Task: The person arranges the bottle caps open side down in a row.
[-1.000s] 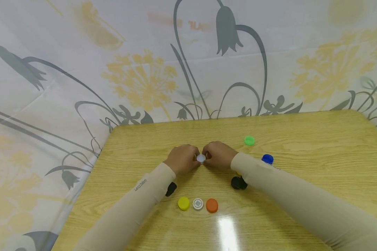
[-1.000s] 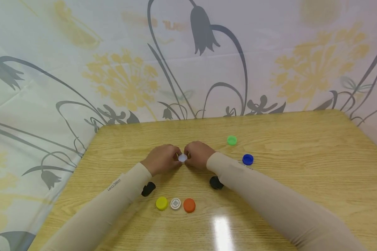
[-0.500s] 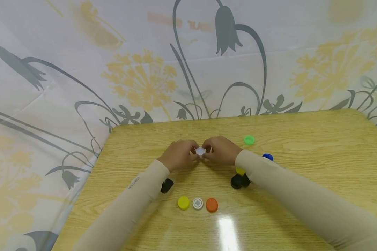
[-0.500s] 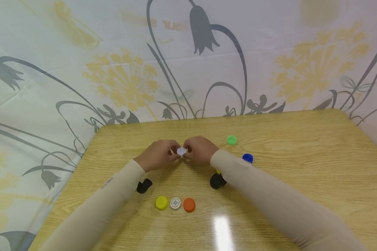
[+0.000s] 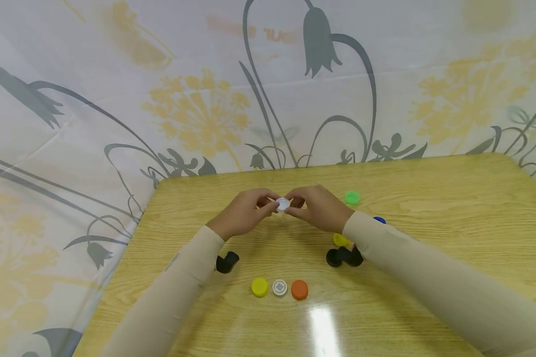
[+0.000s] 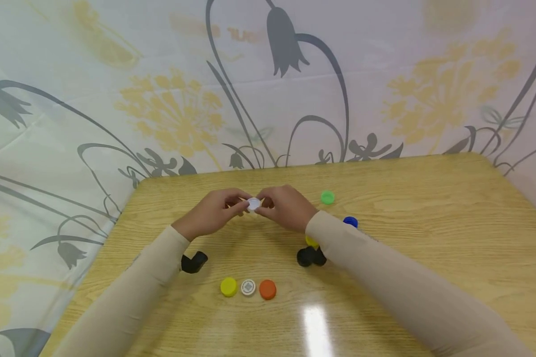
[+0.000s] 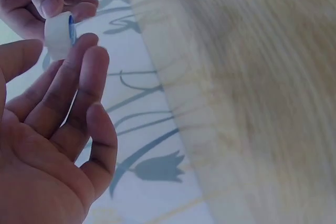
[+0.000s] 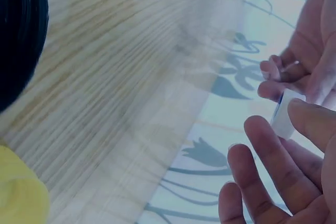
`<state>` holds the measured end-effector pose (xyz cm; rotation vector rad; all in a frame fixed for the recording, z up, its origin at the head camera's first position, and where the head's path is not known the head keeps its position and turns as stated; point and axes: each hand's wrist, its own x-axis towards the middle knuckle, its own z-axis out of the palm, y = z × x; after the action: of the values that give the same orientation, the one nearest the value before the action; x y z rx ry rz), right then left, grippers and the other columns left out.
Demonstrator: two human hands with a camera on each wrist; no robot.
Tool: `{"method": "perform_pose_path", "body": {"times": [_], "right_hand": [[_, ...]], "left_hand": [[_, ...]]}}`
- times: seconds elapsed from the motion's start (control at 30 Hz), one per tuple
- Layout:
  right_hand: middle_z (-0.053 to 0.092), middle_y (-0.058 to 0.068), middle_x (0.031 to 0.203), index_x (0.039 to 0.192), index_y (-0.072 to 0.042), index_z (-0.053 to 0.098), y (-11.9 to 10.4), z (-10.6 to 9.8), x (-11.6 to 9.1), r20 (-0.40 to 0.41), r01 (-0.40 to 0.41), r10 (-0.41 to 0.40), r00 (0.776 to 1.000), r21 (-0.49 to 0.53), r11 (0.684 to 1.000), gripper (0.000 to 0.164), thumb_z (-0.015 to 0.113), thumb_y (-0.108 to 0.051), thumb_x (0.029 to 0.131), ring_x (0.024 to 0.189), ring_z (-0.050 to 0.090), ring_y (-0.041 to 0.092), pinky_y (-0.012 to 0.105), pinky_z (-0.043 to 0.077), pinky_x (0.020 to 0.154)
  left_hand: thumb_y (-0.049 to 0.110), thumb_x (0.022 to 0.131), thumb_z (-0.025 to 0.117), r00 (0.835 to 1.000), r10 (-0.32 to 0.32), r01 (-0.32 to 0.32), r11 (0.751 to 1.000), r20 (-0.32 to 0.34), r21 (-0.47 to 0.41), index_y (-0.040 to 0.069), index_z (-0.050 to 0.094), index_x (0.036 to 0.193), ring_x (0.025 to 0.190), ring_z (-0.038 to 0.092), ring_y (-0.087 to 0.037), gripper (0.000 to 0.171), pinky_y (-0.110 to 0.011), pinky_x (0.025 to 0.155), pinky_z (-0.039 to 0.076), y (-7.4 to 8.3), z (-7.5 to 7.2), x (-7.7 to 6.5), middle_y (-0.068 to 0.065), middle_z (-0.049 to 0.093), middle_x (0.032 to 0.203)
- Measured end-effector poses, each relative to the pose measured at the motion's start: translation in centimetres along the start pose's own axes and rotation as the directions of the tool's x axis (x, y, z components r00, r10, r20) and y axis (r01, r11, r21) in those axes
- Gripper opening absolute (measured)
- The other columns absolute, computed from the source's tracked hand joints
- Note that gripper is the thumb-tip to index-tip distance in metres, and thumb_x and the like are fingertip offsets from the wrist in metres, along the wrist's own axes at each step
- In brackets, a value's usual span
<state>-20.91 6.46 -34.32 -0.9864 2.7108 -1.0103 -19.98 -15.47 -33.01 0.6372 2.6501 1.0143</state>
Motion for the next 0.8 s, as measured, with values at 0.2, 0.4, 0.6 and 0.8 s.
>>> {"method": "perform_pose_path", "body": {"times": [0.2, 0.4, 0.6, 0.8], "right_hand": [[0.076, 0.003, 0.092, 0.119, -0.007, 0.068, 0.0, 0.1, -0.4, -0.012, -0.019, 0.020, 1.000, 0.068, 0.997, 0.027, 0.070, -0.019, 0.095, 0.080, 0.069, 0.012, 0.031, 0.056, 0.072], [0.076, 0.011, 0.096, 0.122, -0.006, 0.066, 0.4, 0.5, -0.5, 0.020, -0.097, 0.095, 0.995, 0.214, 0.972, 0.030, 0.069, -0.017, 0.095, 0.081, 0.070, 0.017, 0.031, 0.055, 0.072], [0.076, 0.010, 0.102, 0.122, -0.010, 0.067, 0.7, 0.4, -0.8, 0.084, -0.205, 0.188, 0.979, 0.360, 0.910, 0.032, 0.059, -0.033, 0.102, 0.100, 0.070, 0.030, 0.042, 0.055, 0.087], [0.076, 0.008, 0.104, 0.117, -0.013, 0.070, 0.7, 0.6, -1.0, 0.119, -0.243, 0.213, 0.970, 0.399, 0.884, 0.033, 0.056, -0.039, 0.102, 0.103, 0.068, 0.030, 0.047, 0.053, 0.091]], "left_hand": [[0.025, 0.102, 0.059, 0.998, -0.060, 0.063, 0.968, 0.021, -0.244, 0.011, 0.061, 0.129, 0.102, 0.068, -0.037, 0.030, -0.054, 0.093, 0.052, -0.6, 0.1, 0.0, -0.019, 0.072, 0.112], [0.025, 0.098, 0.065, 0.997, -0.075, 0.066, 0.969, -0.029, -0.238, 0.013, 0.065, 0.124, 0.099, 0.068, -0.035, 0.028, -0.047, 0.083, 0.054, -0.6, 0.5, 0.0, -0.015, 0.074, 0.108], [0.028, 0.093, 0.072, 0.990, 0.021, -0.023, 1.000, -0.141, -0.019, 0.017, 0.071, 0.113, 0.087, 0.068, -0.012, 0.023, -0.027, 0.072, 0.054, -0.1, 1.3, -0.3, 0.004, 0.075, 0.099], [0.021, 0.091, 0.075, 0.966, 0.173, -0.148, 0.980, -0.193, 0.135, 0.016, 0.073, 0.106, 0.083, 0.066, -0.007, 0.016, -0.029, 0.076, 0.055, 0.2, 1.7, -0.8, 0.005, 0.074, 0.103]]}}
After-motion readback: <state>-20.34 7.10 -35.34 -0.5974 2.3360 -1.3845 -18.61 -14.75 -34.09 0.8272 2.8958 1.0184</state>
